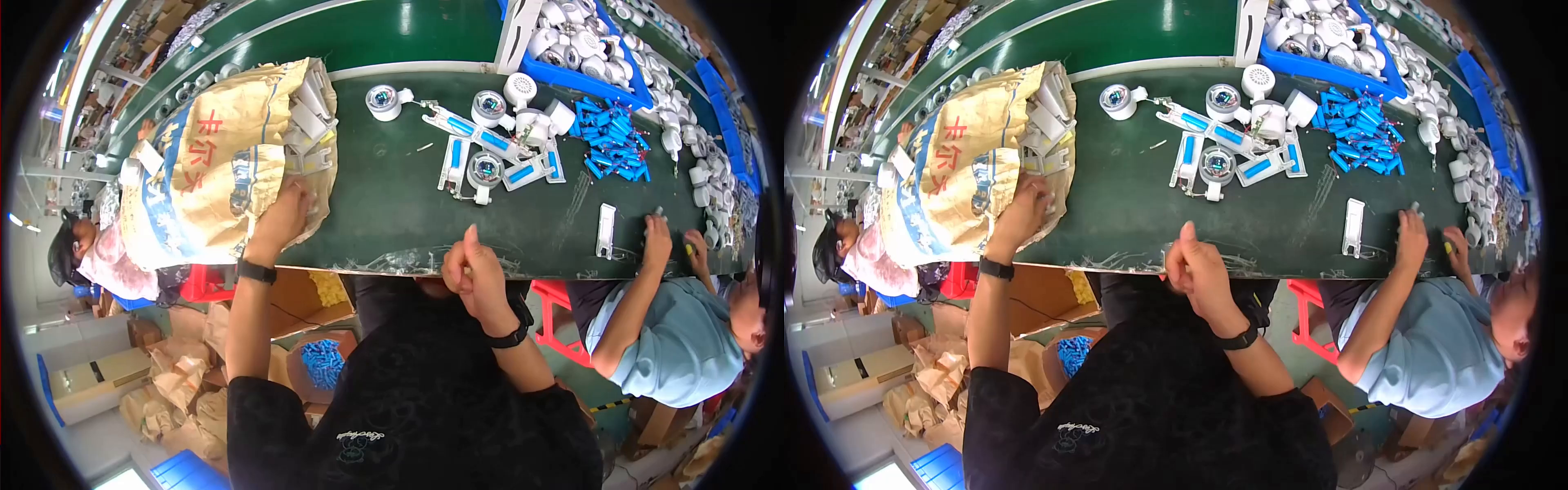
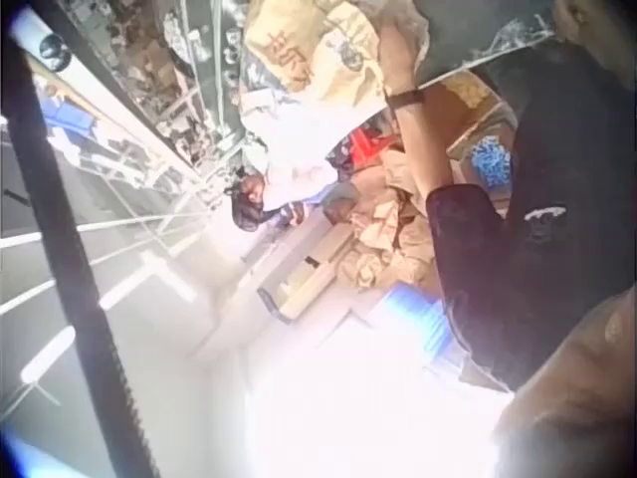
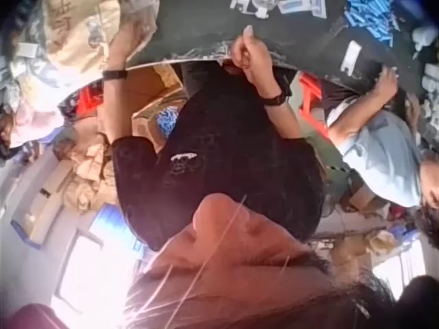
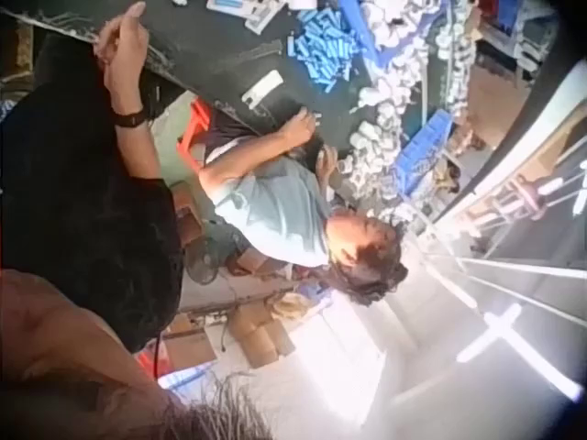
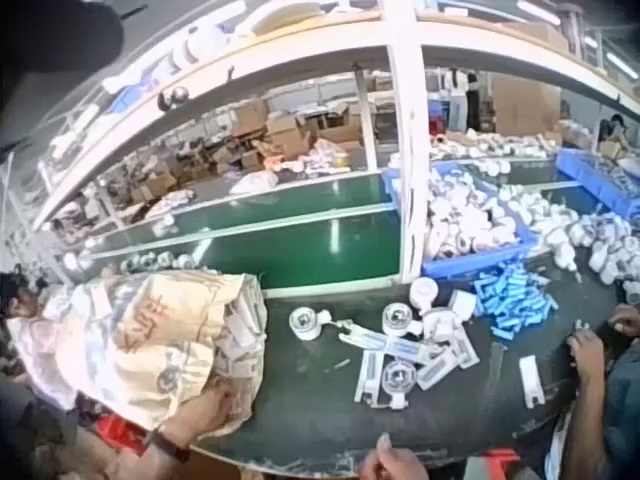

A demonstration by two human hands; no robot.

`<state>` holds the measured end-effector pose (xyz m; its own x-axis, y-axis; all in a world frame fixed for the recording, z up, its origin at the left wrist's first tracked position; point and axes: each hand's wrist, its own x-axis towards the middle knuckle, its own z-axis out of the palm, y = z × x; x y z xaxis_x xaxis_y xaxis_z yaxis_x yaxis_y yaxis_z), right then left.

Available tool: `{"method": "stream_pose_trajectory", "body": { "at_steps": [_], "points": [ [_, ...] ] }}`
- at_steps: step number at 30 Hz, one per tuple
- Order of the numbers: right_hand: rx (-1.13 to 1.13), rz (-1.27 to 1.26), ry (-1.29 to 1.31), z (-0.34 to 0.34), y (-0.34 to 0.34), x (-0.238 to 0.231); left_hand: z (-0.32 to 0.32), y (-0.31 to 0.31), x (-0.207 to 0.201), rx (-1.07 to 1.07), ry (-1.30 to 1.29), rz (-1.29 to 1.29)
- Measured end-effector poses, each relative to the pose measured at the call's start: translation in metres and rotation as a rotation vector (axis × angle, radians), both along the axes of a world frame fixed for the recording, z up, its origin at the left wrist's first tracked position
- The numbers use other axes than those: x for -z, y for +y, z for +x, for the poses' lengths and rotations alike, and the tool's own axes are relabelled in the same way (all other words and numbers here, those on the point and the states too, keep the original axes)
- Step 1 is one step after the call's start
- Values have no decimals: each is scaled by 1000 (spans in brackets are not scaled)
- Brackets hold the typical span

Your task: The person peels a yellow backing from a plastic component, presses it onto the component, and then inserts a battery and the component into a camera housing.

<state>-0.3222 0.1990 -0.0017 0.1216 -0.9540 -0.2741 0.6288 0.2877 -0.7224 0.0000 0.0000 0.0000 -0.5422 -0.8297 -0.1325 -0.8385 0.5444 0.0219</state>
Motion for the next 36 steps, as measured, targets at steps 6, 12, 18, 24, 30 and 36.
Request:
{"method": "stream_pose_trajectory", "body": {
  "at_steps": [6,12,18,24,30,36],
  "points": [
    [69,-185,161,0,-15,-17,-56,-1,-21,-342,1046,182],
    [142,-162,1034,30,-47,-57,-143,60,-38,-514,1490,483],
    [59,28,591,11,-40,-33,-181,90,-47,-420,1791,1306],
    [171,-91,876,18,-29,-36,-187,105,-34,-307,1948,1338],
    [513,-491,1393,32,-16,-46,-186,105,-37,-363,2069,1335],
    [428,-638,1499,36,-12,-41,-185,110,-33,-379,2116,1331]
  ]
}}
